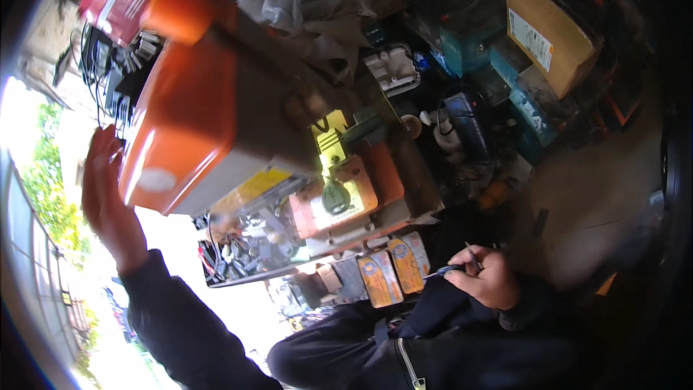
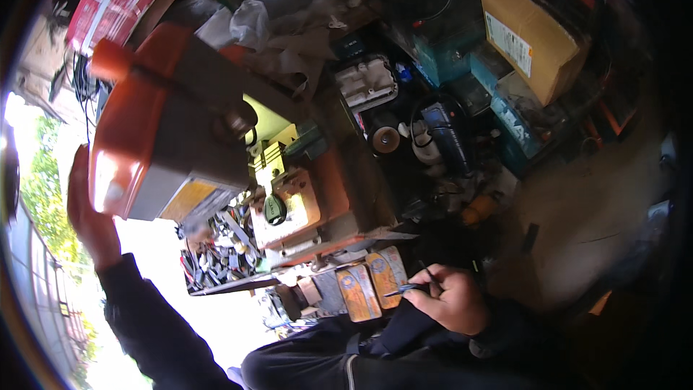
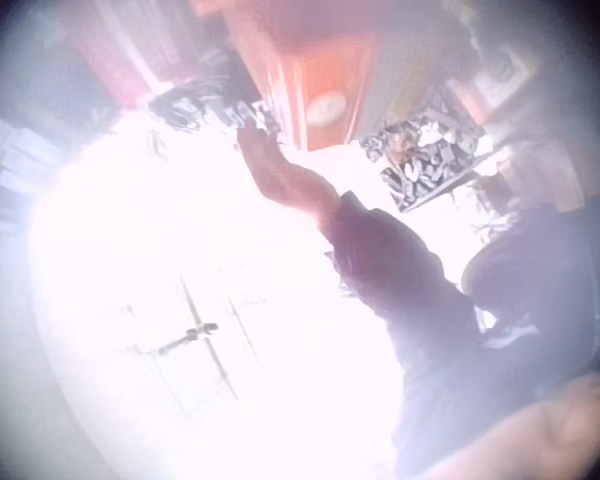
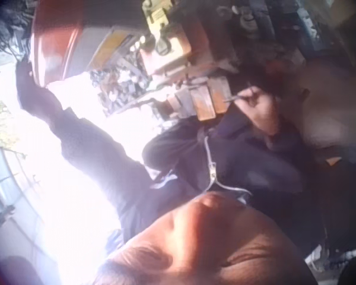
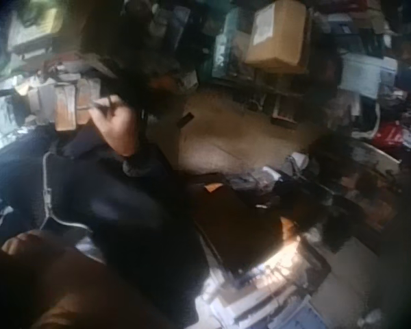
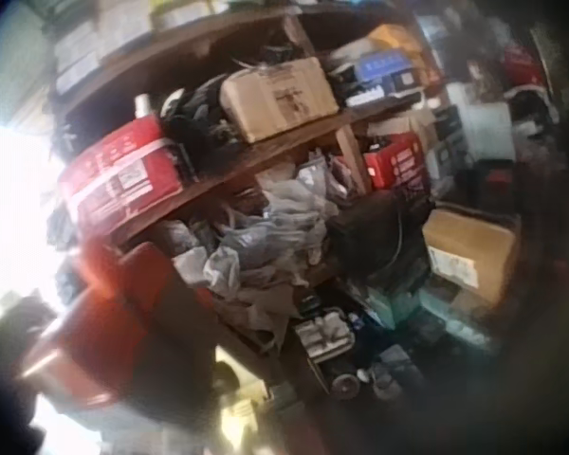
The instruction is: The person operates a key-cutting machine to duplicate keys. They secure a key in the machine's vise, adjust the cutting head, and run the cutter along the key blank. The person repeats this process for multiple keys, removing and replacing them as needed.
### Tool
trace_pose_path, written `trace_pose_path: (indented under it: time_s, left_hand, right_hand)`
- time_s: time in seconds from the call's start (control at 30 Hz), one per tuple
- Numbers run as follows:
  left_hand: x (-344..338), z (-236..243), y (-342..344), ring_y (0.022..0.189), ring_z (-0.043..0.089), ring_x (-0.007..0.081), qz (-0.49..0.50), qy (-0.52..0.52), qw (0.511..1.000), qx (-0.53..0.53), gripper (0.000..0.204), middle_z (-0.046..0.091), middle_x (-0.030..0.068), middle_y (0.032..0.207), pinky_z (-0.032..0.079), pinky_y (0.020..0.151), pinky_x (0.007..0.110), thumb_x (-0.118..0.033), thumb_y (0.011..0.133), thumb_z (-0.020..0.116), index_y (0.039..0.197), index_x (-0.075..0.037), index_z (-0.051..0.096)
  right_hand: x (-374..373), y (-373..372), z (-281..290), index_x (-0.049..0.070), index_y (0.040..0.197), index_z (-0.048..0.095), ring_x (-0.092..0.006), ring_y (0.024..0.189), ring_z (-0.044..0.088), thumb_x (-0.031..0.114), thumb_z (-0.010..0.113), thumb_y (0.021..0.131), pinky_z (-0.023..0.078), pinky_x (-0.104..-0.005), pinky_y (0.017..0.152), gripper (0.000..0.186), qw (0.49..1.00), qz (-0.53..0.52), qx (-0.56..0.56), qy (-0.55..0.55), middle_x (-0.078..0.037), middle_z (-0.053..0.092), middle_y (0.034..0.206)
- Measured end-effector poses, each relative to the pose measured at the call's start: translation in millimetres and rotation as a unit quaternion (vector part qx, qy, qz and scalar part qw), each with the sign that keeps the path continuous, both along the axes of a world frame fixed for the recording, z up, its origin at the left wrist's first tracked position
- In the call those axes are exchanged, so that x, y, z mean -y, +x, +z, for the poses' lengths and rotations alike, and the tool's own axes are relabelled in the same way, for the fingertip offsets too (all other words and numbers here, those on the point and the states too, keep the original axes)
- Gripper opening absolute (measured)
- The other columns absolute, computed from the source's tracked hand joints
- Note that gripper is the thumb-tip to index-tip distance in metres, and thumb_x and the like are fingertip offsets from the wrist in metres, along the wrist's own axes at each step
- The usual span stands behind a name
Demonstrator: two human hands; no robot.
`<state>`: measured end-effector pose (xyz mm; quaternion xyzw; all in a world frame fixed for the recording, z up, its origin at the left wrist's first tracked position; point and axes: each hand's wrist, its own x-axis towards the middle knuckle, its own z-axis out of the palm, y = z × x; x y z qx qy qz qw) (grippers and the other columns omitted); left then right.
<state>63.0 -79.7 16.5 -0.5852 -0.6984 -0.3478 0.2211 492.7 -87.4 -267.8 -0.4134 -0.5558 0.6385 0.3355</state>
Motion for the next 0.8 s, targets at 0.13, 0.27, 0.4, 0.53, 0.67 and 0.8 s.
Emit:
trace_pose_path:
  time_s: [0.13, 0.27, 0.4, 0.53, 0.67, 0.8]
  left_hand:
    - [-17.1, 12.6, 70.2, 0.146, 0.042, 0.0332, -0.129, 0.075, 0.984, 0.099, 0.082, 0.048, 0.0203, 0.154, 0.033, 0.122, 0.048, -0.064, 0.105, 0.022, 0.153, 0.0, 0.041]
    - [-45.0, -0.2, 125.7, 0.146, 0.042, 0.0398, -0.102, 0.145, 0.955, 0.236, 0.095, 0.04, 0.022, 0.159, 0.04, 0.119, 0.055, -0.074, 0.1, 0.007, 0.16, -0.003, 0.03]
    - [-53.8, -3.8, 142.6, 0.144, 0.044, 0.0402, 0.001, 0.174, 0.969, 0.174, 0.09, 0.04, 0.022, 0.159, 0.04, 0.119, 0.054, -0.068, 0.101, 0.006, 0.16, -0.003, 0.031]
    - [-55.7, -9.1, 142.5, 0.144, 0.044, 0.0403, -0.016, 0.154, 0.973, 0.17, 0.089, 0.041, 0.0219, 0.159, 0.04, 0.119, 0.055, -0.067, 0.102, 0.007, 0.16, -0.004, 0.031]
    - [-58.8, -15.4, 146.1, 0.144, 0.044, 0.0403, -0.001, 0.148, 0.976, 0.158, 0.088, 0.042, 0.0219, 0.158, 0.04, 0.119, 0.055, -0.067, 0.102, 0.008, 0.16, -0.004, 0.03]
    - [-56.2, -10.3, 147.2, 0.144, 0.045, 0.0404, 0.012, 0.137, 0.98, 0.143, 0.087, 0.042, 0.0218, 0.158, 0.039, 0.119, 0.055, -0.067, 0.103, 0.009, 0.16, -0.004, 0.03]
  right_hand:
    - [-11.5, 13.6, -26.0, 0.005, 0.087, 0.071, -0.0027, 0.059, 0.04, 0.009, 0.083, 0.082, 0.035, -0.0233, 0.055, 0.014, 0.998, -0.008, 0.029, -0.046, 0.007, 0.051, 0.066]
    - [-17.2, 27.7, -50.5, 0.005, 0.087, 0.072, -0.004, 0.062, 0.051, 0.01, 0.084, 0.08, 0.04, -0.0234, 0.058, 0.015, 0.994, -0.014, 0.035, -0.106, 0.005, 0.061, 0.071]
    - [-17.3, 32.0, -79.1, 0.006, 0.088, 0.073, -0.0072, 0.064, 0.056, 0.011, 0.086, 0.074, 0.044, -0.025, 0.061, 0.019, 0.984, -0.007, -0.028, -0.176, 0.0, 0.066, 0.076]
    - [-13.8, 25.5, -106.4, 0.007, 0.088, 0.071, -0.0074, 0.067, 0.058, 0.012, 0.088, 0.073, 0.047, -0.026, 0.063, 0.024, 0.966, 0.016, -0.11, -0.233, -0.003, 0.072, 0.082]
    - [1.1, 26.9, -141.2, 0.007, 0.097, 0.066, -0.0143, 0.077, 0.068, 0.017, 0.092, 0.077, 0.053, -0.0292, 0.067, 0.035, 0.959, 0.041, -0.117, -0.256, -0.007, 0.074, 0.093]
    - [26.6, 44.6, -202.3, 0.007, 0.108, 0.065, -0.0186, 0.086, 0.071, 0.021, 0.083, 0.088, 0.057, -0.0338, 0.072, 0.03, 0.983, 0.117, -0.098, -0.105, -0.008, 0.074, 0.1]
